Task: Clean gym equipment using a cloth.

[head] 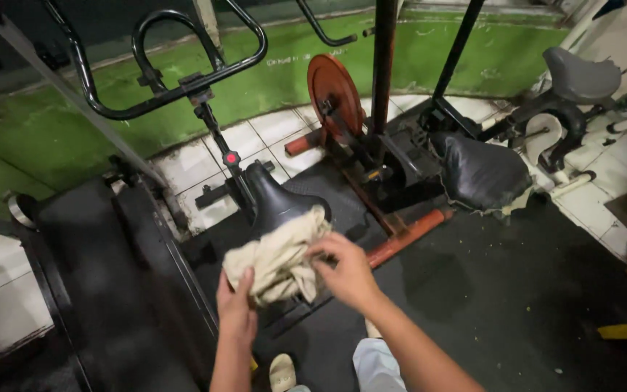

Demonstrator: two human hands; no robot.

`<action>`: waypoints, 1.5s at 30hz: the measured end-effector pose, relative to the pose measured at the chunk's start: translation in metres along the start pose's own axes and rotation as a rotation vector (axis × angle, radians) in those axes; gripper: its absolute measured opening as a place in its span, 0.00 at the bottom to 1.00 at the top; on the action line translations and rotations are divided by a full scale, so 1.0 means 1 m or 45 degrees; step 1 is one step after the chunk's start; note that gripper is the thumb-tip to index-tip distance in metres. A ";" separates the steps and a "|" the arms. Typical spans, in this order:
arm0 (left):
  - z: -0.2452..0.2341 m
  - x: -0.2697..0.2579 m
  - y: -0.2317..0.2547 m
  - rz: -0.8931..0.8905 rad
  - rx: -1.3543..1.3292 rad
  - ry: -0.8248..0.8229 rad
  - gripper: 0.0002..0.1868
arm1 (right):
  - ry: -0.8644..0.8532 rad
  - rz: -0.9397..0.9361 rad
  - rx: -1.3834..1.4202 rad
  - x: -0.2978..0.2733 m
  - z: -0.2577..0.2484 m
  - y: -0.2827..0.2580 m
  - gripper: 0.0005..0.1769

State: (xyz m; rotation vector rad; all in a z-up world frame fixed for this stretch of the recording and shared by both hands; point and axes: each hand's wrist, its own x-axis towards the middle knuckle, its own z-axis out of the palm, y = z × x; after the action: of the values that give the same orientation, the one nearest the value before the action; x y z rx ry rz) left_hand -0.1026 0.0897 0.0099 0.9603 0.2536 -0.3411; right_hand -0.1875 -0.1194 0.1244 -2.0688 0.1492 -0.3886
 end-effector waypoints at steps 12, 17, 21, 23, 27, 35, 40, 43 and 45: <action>0.122 0.012 0.072 0.514 -0.116 -0.412 0.37 | 0.356 0.257 0.906 0.060 -0.009 0.059 0.17; 0.080 0.048 0.028 0.314 1.102 0.439 0.55 | 0.099 0.480 -0.263 0.065 -0.017 0.069 0.18; 0.081 0.054 -0.007 0.758 1.658 0.598 0.63 | 0.193 0.114 -0.360 0.069 0.001 0.106 0.24; 0.106 0.056 -0.015 0.721 1.931 0.554 0.62 | 0.074 0.025 -0.254 0.070 0.034 0.157 0.23; 0.134 0.069 -0.025 0.270 2.182 0.334 0.66 | -0.294 0.035 -0.246 0.080 0.064 0.182 0.25; 0.170 0.087 0.010 0.019 2.257 0.449 0.67 | -0.349 0.177 -0.587 0.106 0.060 0.134 0.32; 0.181 0.123 0.014 -0.172 2.190 0.501 0.67 | -0.221 0.087 -0.795 0.134 0.063 0.121 0.30; 0.179 0.151 0.008 -0.151 2.071 0.548 0.66 | -0.291 0.222 -0.707 0.157 0.056 0.103 0.27; 0.182 0.167 0.008 -0.093 1.987 0.620 0.64 | -0.384 0.367 -0.628 0.172 0.054 0.096 0.24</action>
State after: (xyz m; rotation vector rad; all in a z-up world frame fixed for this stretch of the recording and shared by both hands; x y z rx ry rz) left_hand 0.0649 -0.0862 0.0556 2.5909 0.4712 -0.3399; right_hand -0.0025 -0.1688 0.0535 -2.5128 0.3863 0.1578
